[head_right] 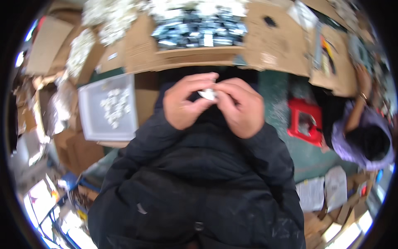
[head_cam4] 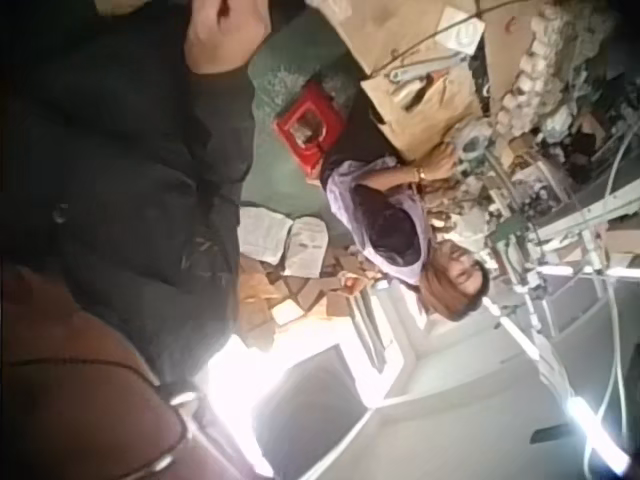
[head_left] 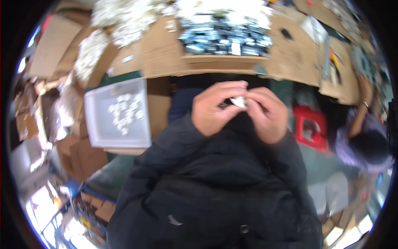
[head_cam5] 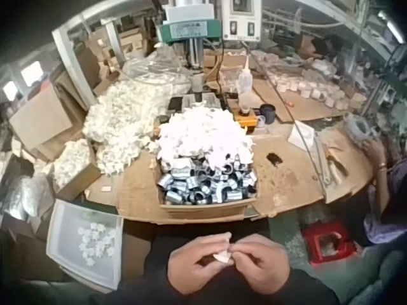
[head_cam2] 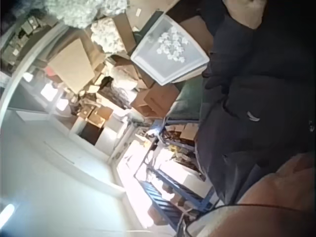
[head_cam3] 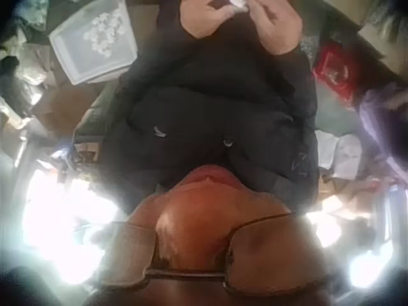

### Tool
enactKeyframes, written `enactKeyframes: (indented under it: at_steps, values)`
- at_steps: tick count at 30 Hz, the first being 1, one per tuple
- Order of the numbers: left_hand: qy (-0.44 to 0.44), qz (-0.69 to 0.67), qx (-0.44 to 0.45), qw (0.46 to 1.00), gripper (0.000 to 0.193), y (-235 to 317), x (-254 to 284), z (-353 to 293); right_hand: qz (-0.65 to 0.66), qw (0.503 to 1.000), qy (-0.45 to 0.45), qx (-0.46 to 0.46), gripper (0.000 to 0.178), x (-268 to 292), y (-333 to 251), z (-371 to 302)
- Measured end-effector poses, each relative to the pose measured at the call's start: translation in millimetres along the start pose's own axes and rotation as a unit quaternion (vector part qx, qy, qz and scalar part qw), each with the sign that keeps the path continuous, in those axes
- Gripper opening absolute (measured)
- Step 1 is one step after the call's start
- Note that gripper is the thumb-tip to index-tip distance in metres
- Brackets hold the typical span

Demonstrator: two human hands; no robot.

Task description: Assembling or inspecting small white plastic components at a factory workbench.

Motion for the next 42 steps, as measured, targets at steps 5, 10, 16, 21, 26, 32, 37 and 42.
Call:
enactKeyframes:
  at_steps: [5, 10, 16, 21, 26, 32, 37, 42]
  values:
    - [0.146, -0.108, 0.106, 0.978, 0.045, -21.2, 20.3, -43.1, 0.109, 0.991, 0.036, -0.067, 0.023, -15.5, 5.5, -16.9]
    - [0.376, 0.159, 0.303, 0.861, 0.037, -46.3, 110.6, -132.3, 0.157, 0.984, 0.034, -0.077, 0.023, -12.1, 21.7, -21.8]
    - [0.409, 0.332, 0.394, 0.753, 0.047, -74.4, 176.2, -225.5, 0.171, 0.981, 0.032, -0.084, 0.021, -17.3, 25.9, -14.7]
    - [0.347, 0.397, 0.266, 0.807, 0.051, -46.8, 164.5, -158.4, 0.158, 0.984, 0.021, -0.078, 0.021, -18.7, 23.6, -13.2]
    - [0.279, 0.427, 0.175, 0.842, 0.048, -43.5, 182.3, -46.1, 0.139, 0.988, 0.028, -0.061, 0.021, -11.1, 23.1, -23.3]
    - [0.131, 0.584, 0.244, 0.763, 0.051, -101.2, 226.8, 1.9, 0.086, 0.991, 0.072, -0.069, 0.022, 0.5, 16.0, -41.5]
    - [0.048, 0.685, 0.176, 0.705, 0.04, -164.2, 283.7, -41.8, 0.103, 0.99, 0.077, -0.063, 0.02, -2.1, 28.7, -43.4]
    - [0.125, 0.547, 0.238, 0.793, 0.041, -143.1, 276.9, -30.9, 0.096, 0.991, 0.078, -0.052, 0.019, -4.5, 24.6, -39.4]
Point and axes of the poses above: each hand's wrist, its own z-axis towards the middle knuckle, its own x-axis out of the back of the hand, y = z × x, the point moved 2 cm from there along z, towards the middle knuckle, and after that the axes turned 14 degrees about -y, right-handed, at the moved point
